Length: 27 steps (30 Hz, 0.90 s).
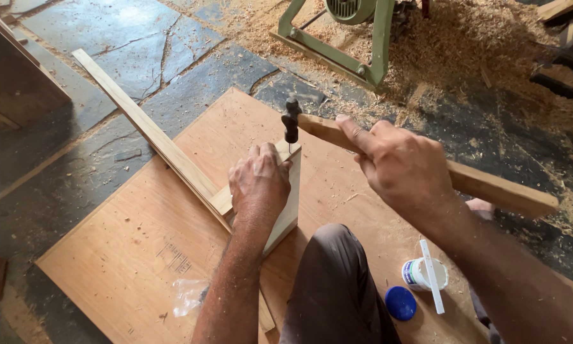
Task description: The person assembles a wooden frame by applying glue to the joints and hammering nails into the wood to secure the pieces together.
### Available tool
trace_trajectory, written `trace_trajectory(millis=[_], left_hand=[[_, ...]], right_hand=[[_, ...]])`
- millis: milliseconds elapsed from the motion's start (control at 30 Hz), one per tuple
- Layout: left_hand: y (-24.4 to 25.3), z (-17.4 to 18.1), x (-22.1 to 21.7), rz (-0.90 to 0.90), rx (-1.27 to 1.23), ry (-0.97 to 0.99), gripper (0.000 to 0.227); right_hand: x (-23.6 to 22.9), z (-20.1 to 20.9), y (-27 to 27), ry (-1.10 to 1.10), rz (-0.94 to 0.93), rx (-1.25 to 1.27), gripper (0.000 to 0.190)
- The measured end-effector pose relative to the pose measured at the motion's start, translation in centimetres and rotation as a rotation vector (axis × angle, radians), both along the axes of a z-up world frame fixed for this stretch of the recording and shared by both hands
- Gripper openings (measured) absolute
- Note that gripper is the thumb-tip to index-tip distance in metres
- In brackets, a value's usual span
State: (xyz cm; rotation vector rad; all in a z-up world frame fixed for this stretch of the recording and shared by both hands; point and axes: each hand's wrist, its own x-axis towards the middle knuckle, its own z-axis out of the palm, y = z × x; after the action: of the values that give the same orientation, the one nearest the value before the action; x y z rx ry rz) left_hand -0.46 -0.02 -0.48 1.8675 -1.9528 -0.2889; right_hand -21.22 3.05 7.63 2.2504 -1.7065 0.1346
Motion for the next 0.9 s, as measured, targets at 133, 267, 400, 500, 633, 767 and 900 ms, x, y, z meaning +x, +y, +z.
trace_trajectory(millis=[133, 267, 400, 500, 633, 767, 900], left_hand=[[-0.1, -0.3, -0.1, -0.01, -0.018, 0.021, 0.036], [-0.4, 0.0, 0.0, -0.016, 0.024, 0.001, 0.037], [0.1, 0.1, -0.1, -0.009, 0.007, 0.0, 0.037], [0.0, 0.6, -0.2, 0.0, 0.067, -0.005, 0.036], [-0.1, 0.8, -0.2, 0.008, 0.083, -0.013, 0.035], [0.0, 0.6, -0.1, 0.01, 0.046, -0.026, 0.036], [0.0, 0.4, -0.2, 0.012, 0.05, -0.019, 0.039]], right_hand=[[-0.8, 0.1, -0.3, -0.264, -0.005, -0.083, 0.059], [-0.5, 0.0, -0.3, -0.344, -0.035, -0.06, 0.061], [-0.4, 0.0, 0.3, -0.281, 0.039, -0.106, 0.065], [-0.5, 0.3, 0.0, -0.274, 0.006, -0.061, 0.062], [0.1, -0.1, -0.1, -0.136, -0.034, 0.041, 0.052], [-0.4, 0.4, 0.1, -0.174, -0.065, 0.049, 0.048], [-0.5, 0.4, -0.2, -0.38, 0.011, -0.167, 0.056]])
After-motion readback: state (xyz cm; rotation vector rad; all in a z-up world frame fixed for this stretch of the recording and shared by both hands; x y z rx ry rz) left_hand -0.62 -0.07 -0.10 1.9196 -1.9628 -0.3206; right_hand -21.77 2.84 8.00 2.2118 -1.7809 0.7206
